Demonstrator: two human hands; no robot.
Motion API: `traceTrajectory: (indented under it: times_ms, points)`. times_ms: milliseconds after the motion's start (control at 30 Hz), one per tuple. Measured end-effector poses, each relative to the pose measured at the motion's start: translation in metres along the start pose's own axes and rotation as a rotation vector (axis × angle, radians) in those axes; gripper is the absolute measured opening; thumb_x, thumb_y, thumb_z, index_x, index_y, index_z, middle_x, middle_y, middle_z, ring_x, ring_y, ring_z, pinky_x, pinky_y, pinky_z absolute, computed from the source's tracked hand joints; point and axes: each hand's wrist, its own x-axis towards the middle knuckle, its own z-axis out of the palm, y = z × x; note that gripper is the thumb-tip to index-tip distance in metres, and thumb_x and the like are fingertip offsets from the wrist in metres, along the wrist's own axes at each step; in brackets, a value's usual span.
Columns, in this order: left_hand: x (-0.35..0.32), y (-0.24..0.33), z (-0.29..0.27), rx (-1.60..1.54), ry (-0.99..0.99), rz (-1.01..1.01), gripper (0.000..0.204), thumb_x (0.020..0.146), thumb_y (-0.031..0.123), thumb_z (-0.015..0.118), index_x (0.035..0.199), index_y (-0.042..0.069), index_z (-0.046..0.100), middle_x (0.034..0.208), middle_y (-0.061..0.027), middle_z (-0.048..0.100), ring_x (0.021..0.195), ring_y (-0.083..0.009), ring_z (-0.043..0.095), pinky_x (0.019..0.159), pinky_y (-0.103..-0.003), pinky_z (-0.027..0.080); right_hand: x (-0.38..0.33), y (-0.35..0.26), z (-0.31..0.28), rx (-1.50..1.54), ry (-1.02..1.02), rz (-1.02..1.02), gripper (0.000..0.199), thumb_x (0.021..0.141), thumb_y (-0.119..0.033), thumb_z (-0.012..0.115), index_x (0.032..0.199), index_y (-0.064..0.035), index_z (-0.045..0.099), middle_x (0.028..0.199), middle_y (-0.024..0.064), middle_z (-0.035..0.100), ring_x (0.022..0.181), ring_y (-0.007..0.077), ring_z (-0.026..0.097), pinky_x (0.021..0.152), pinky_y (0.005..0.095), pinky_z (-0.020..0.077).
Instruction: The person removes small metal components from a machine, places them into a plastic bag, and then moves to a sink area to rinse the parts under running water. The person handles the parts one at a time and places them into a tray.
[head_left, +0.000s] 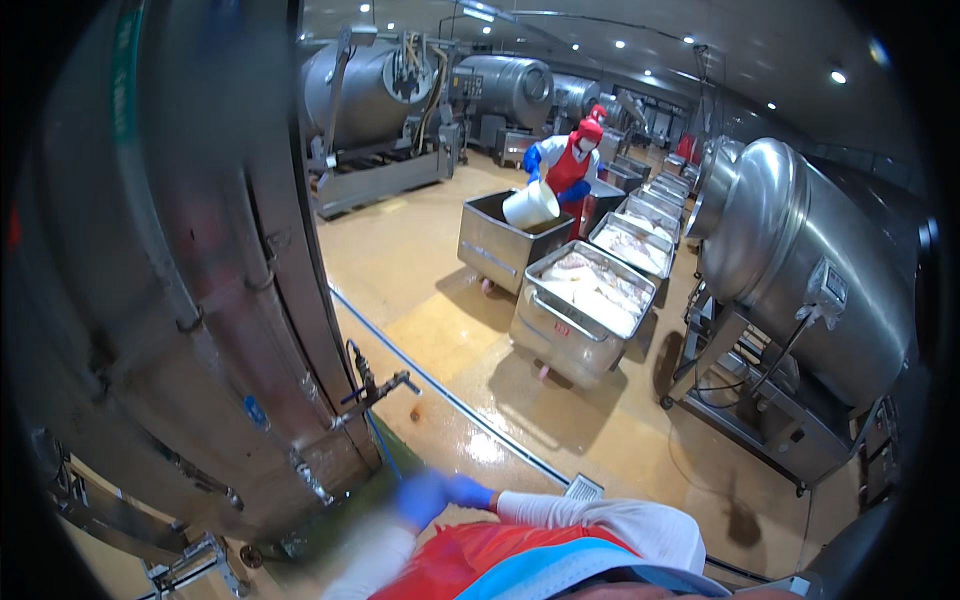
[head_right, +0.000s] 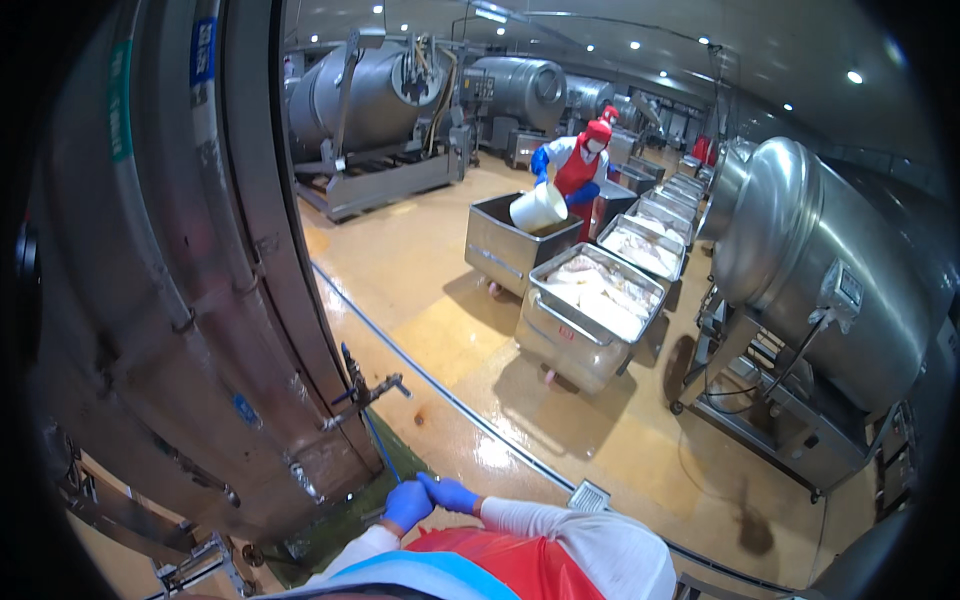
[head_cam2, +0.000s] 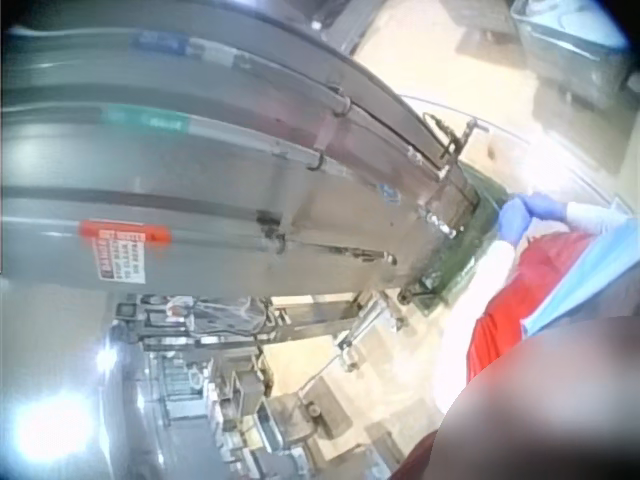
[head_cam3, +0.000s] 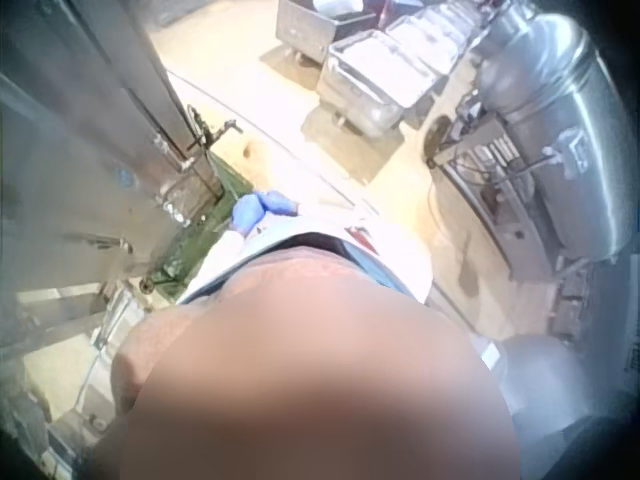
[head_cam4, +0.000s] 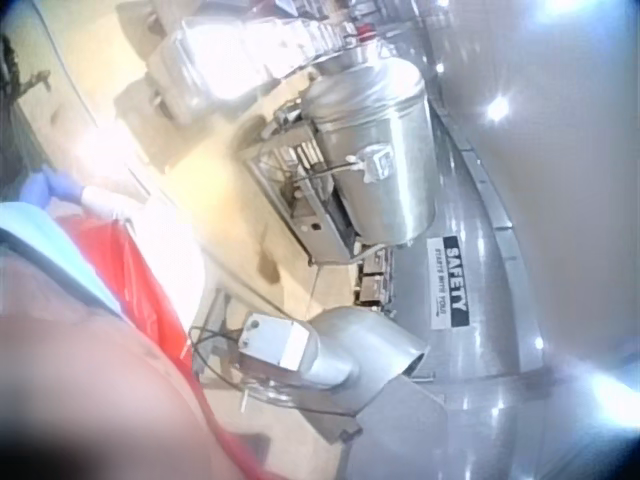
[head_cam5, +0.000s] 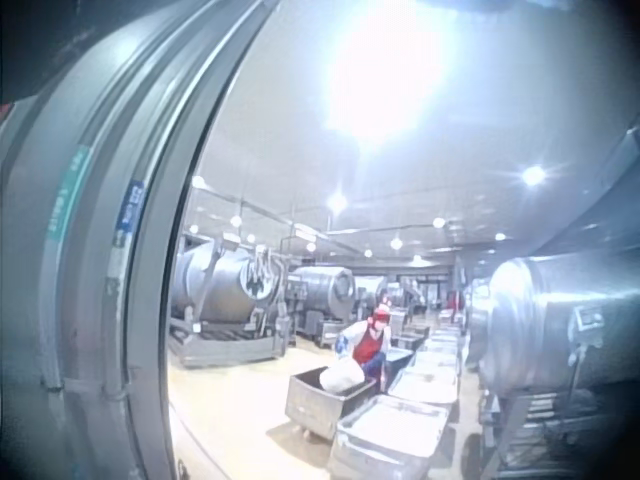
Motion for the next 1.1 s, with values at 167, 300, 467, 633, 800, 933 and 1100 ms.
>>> traceTrajectory:
  times_ms: [167,300,467,633,800,933,1100]
  points:
    - [0.027,-0.037,0.008,-0.042,-0.263,0.134,0.033,0.089,0.035,0.064,0.099,0.005,0.075,0.094,-0.0231,0.073,0.086,-0.0447,0.071,0.071,-0.050,0.058,-0.046,-0.051,-0.025,0.053,0.210,-0.129,0.055,0.102,-0.049,0.053,0.080,-0.0029,0.073,0.077,0.0255,0.067,0.070,0.0457,0.068,0.063,0.0510,0.0527]
    - [0.022,-0.037,0.026,0.070,-0.152,-0.019,0.030,0.089,0.026,0.060,0.099,0.004,0.077,0.100,-0.0246,0.075,0.094,-0.0425,0.073,0.083,-0.051,0.059,-0.041,-0.071,-0.030,-0.014,0.171,-0.072,0.055,0.100,-0.048,0.051,0.082,-0.0004,0.072,0.082,0.0312,0.067,0.074,0.0500,0.067,0.067,0.0530,0.0534]
    - [-0.005,-0.006,0.024,0.175,-0.108,-0.279,0.030,0.088,0.025,0.060,0.099,0.004,0.077,0.105,-0.0255,0.073,0.100,-0.0433,0.071,0.088,-0.052,0.057,-0.042,-0.081,-0.025,0.137,-0.103,0.363,0.059,0.098,-0.050,0.046,0.087,0.0017,0.071,0.090,0.0353,0.068,0.079,0.0547,0.066,0.077,0.0558,0.0535]
    - [0.013,-0.071,0.019,-0.267,-0.400,-0.248,0.032,0.092,0.029,0.062,0.096,0.001,0.075,0.088,-0.0202,0.074,0.075,-0.0285,0.073,0.065,-0.043,0.058,-0.041,-0.095,-0.024,0.020,0.000,-0.036,0.055,0.097,-0.046,0.049,0.081,0.0016,0.071,0.085,0.0315,0.069,0.075,0.0506,0.067,0.073,0.0548,0.0542]
    - [0.000,-0.025,-0.006,-0.353,-0.319,-0.445,0.030,0.092,0.030,0.063,0.086,0.001,0.070,0.073,-0.0163,0.068,0.063,-0.0241,0.068,0.059,-0.040,0.055,-0.032,-0.108,-0.038,0.038,-0.058,-0.076,0.061,0.098,-0.050,0.047,0.080,0.0028,0.073,0.081,0.0307,0.068,0.079,0.0493,0.069,0.077,0.0559,0.0541]
    - [-0.005,-0.004,0.016,0.151,-0.072,-0.368,0.035,0.090,0.031,0.063,0.100,0.000,0.074,0.098,-0.0303,0.071,0.096,-0.0474,0.070,0.085,-0.054,0.057,-0.025,-0.091,-0.033,0.072,-0.169,0.235,0.068,0.097,-0.054,0.043,0.087,0.0066,0.074,0.091,0.0347,0.069,0.090,0.0525,0.069,0.085,0.0557,0.0545]
    - [0.005,-0.022,0.023,0.096,-0.059,-0.280,0.032,0.093,0.027,0.060,0.104,-0.001,0.073,0.100,-0.0300,0.072,0.098,-0.0481,0.069,0.085,-0.055,0.056,-0.022,-0.093,-0.037,0.140,-0.055,0.030,0.061,0.094,-0.052,0.048,0.083,0.0025,0.074,0.089,0.0317,0.069,0.086,0.0514,0.068,0.082,0.0553,0.0543]
